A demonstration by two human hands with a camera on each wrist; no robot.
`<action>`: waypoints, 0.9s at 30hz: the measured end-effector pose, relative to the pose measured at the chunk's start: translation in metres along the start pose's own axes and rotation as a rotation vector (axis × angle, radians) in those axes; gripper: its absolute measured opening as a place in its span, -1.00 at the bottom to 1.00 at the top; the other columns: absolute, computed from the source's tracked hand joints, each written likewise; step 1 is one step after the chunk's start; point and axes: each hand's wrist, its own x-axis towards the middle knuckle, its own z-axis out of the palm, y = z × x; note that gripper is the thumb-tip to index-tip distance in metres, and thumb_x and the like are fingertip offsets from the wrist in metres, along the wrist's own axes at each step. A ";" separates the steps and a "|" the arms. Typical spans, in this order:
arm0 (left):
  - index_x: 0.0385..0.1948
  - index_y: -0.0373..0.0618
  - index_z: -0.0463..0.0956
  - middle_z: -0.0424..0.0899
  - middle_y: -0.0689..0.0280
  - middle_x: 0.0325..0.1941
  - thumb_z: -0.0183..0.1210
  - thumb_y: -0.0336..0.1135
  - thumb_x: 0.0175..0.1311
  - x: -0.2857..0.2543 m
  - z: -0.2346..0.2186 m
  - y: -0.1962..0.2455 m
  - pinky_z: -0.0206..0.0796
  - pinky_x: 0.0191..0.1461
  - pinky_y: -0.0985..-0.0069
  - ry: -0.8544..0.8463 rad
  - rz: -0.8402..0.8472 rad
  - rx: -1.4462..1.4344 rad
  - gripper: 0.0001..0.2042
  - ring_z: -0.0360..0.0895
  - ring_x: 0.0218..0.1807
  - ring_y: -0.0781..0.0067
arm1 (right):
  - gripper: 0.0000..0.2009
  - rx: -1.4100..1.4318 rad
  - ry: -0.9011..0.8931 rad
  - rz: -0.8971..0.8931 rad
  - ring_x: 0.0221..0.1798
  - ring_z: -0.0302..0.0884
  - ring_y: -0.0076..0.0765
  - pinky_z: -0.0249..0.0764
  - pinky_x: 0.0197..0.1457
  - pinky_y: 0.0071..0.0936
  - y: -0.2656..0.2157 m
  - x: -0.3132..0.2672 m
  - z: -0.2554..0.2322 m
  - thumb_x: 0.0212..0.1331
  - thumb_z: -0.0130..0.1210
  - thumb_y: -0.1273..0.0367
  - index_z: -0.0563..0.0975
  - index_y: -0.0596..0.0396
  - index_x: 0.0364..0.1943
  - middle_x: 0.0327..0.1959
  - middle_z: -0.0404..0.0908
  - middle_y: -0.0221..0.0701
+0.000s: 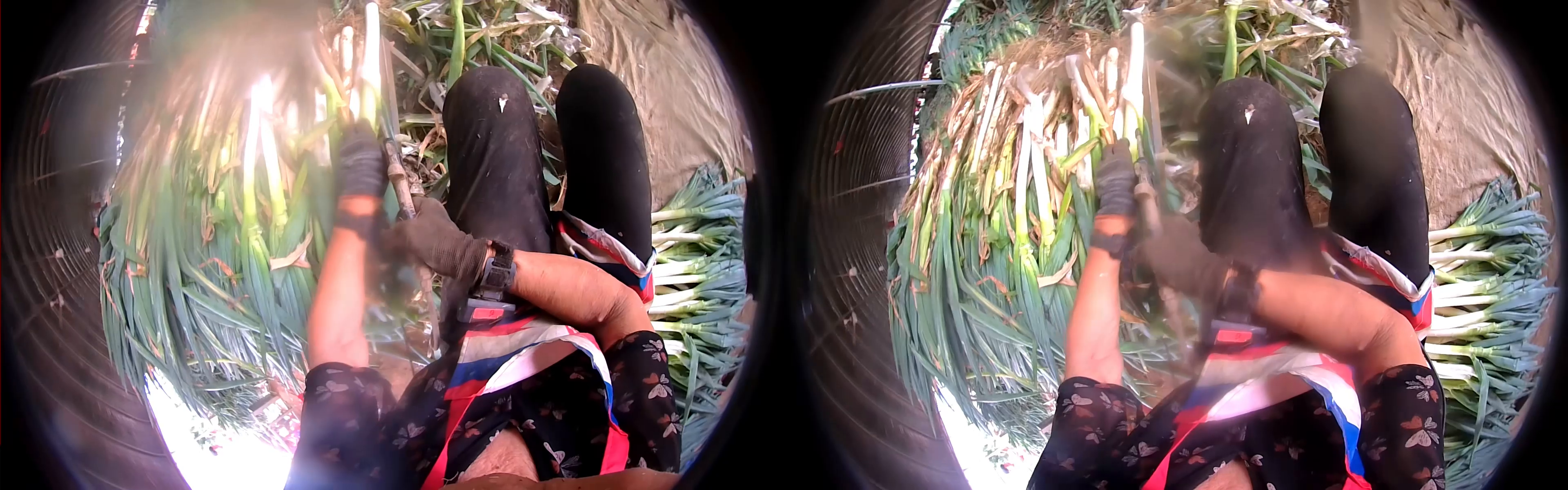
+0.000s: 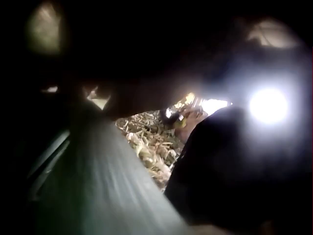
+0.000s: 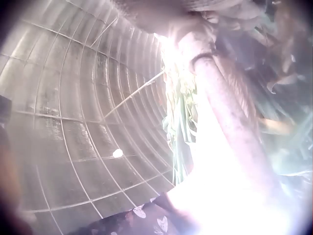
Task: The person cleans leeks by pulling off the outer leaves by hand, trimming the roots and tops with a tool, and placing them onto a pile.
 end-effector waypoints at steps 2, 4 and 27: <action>-0.18 -0.16 0.46 0.60 -0.04 -0.19 0.15 -0.32 0.16 0.019 0.013 0.005 0.45 -0.04 0.22 0.050 -0.010 0.114 -0.77 0.57 -0.10 -0.04 | -0.83 -0.039 0.038 -0.053 -0.51 0.53 -0.42 0.44 -0.44 -0.42 -0.009 -0.004 -0.007 -0.01 0.22 0.42 0.56 0.20 -0.33 -0.55 0.57 -0.36; -0.20 -0.17 0.46 0.61 -0.05 -0.19 0.17 -0.27 0.15 0.024 0.012 0.009 0.46 -0.06 0.19 0.015 -0.073 0.109 -0.75 0.58 -0.11 -0.07 | -0.78 0.180 0.076 0.114 -0.41 0.60 -0.28 0.48 -0.33 -0.33 -0.033 -0.008 -0.014 -0.06 0.22 0.38 0.59 0.23 -0.35 -0.52 0.62 -0.26; -0.11 -0.20 0.50 0.61 0.28 -0.27 0.14 -0.44 0.23 -0.090 -0.057 -0.003 0.43 -0.23 0.53 -0.389 -0.807 -1.372 -0.79 0.54 -0.27 0.42 | -0.67 0.150 0.012 0.317 -0.38 0.61 -0.36 0.54 -0.28 -0.40 -0.053 -0.045 0.001 -0.07 0.30 0.34 0.54 0.20 -0.20 -0.41 0.63 -0.22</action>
